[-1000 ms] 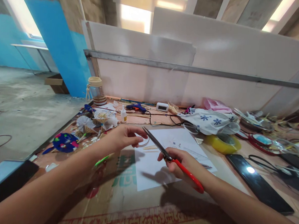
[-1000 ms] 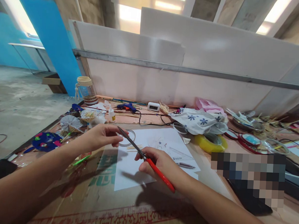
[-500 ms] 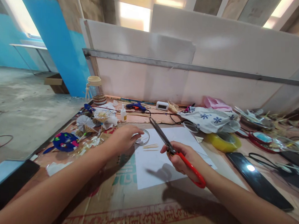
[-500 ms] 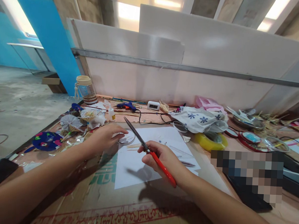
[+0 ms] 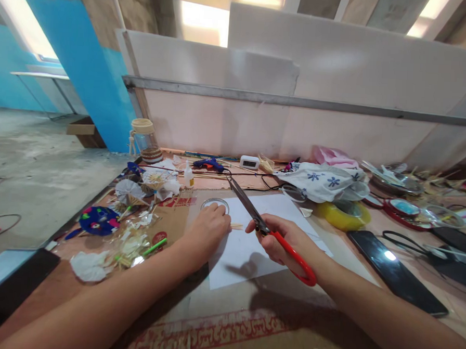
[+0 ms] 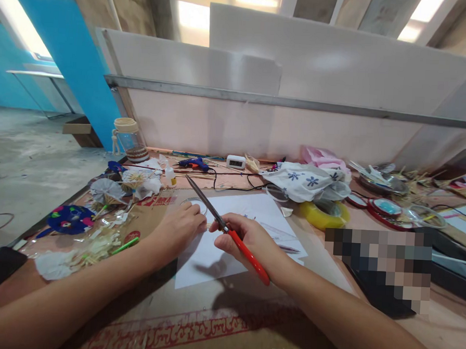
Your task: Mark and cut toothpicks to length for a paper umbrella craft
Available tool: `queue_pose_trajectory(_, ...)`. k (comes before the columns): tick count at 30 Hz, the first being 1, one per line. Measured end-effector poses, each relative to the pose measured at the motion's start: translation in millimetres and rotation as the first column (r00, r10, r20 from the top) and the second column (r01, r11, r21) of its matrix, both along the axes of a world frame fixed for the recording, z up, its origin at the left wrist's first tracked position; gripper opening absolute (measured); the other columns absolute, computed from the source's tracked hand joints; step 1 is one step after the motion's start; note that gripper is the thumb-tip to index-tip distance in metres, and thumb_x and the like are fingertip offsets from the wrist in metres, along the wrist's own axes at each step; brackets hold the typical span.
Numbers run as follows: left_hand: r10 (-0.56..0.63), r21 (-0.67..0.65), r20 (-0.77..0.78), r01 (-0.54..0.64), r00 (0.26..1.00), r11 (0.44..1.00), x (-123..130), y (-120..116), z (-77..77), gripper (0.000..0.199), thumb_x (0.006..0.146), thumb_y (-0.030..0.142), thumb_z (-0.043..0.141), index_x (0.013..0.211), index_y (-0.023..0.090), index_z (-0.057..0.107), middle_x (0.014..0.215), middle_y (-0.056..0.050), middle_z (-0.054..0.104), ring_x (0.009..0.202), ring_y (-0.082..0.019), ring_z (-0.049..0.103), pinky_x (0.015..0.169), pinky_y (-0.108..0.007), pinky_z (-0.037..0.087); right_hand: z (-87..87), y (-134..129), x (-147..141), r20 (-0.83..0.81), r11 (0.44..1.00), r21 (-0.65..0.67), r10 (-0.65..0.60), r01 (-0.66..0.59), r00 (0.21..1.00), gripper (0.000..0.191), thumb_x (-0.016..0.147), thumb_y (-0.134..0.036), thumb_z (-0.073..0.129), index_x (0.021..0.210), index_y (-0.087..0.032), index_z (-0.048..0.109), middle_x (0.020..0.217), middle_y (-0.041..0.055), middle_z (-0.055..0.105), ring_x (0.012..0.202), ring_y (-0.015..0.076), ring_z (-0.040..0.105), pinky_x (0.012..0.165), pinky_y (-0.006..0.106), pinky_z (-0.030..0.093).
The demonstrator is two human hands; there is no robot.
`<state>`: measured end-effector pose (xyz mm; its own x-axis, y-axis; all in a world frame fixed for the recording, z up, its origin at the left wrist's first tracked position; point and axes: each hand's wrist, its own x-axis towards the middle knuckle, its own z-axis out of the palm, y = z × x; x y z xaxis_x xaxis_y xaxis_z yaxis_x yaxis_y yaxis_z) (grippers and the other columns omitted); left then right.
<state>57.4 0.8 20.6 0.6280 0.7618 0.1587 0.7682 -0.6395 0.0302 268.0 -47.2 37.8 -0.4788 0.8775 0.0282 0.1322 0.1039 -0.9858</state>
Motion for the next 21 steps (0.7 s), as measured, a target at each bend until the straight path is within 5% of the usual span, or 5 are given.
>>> queue_pose_trajectory(8,0.041,-0.053,0.100,-0.036,0.994,0.998,-2.7,5.7,-5.2,0.014,0.090,0.019,0.059,0.082,0.013,0.069,0.086,-0.012,0.066,0.091,-0.027,0.059,0.083,-0.039,0.046,-4.3,0.3,0.5,0.004,1.000,-0.010,0.004,-0.004,1.000,0.039,0.087,-0.054,0.063,0.107,-0.019,0.060,0.068,-0.0067,0.038,0.052,0.0071,0.027,0.049,0.021,0.027)
queue_pose_trajectory(14,0.099,-0.153,0.304,-0.055,0.948,0.987,-13.5,7.9,8.0,0.018,0.091,0.020,0.053,0.088,0.014,0.069,0.086,-0.010,0.069,0.083,-0.024,0.061,0.080,-0.039,0.048,-2.8,0.3,0.4,-0.007,1.000,-0.025,-0.017,0.017,1.000,0.032,0.087,-0.047,0.065,0.105,-0.020,0.060,0.069,-0.0068,0.039,0.051,0.0067,0.028,0.047,0.020,0.025)
queue_pose_trajectory(18,0.153,-0.262,0.495,-0.021,0.855,0.965,-29.6,11.8,22.9,0.026,0.091,0.022,0.052,0.113,0.018,0.065,0.084,-0.006,0.070,0.075,-0.018,0.064,0.072,-0.033,0.052,-0.7,-0.8,-1.3,0.010,1.000,-0.018,0.013,-0.013,1.000,0.047,0.085,-0.060,0.061,0.107,-0.018,0.058,0.070,-0.0059,0.039,0.052,0.0075,0.029,0.046,0.021,0.024)
queue_pose_trajectory(21,0.173,-0.370,0.624,0.093,0.762,0.924,-39.3,11.6,31.9,0.048,0.091,0.027,0.054,0.138,0.019,0.047,0.089,-0.003,0.067,0.071,-0.015,0.068,0.066,-0.029,0.057,-0.6,-1.8,-3.3,0.066,0.998,-0.014,0.064,-0.063,0.996,0.057,0.083,-0.069,0.059,0.108,-0.018,0.058,0.073,-0.0050,0.040,0.054,0.0081,0.029,0.047,0.021,0.026)
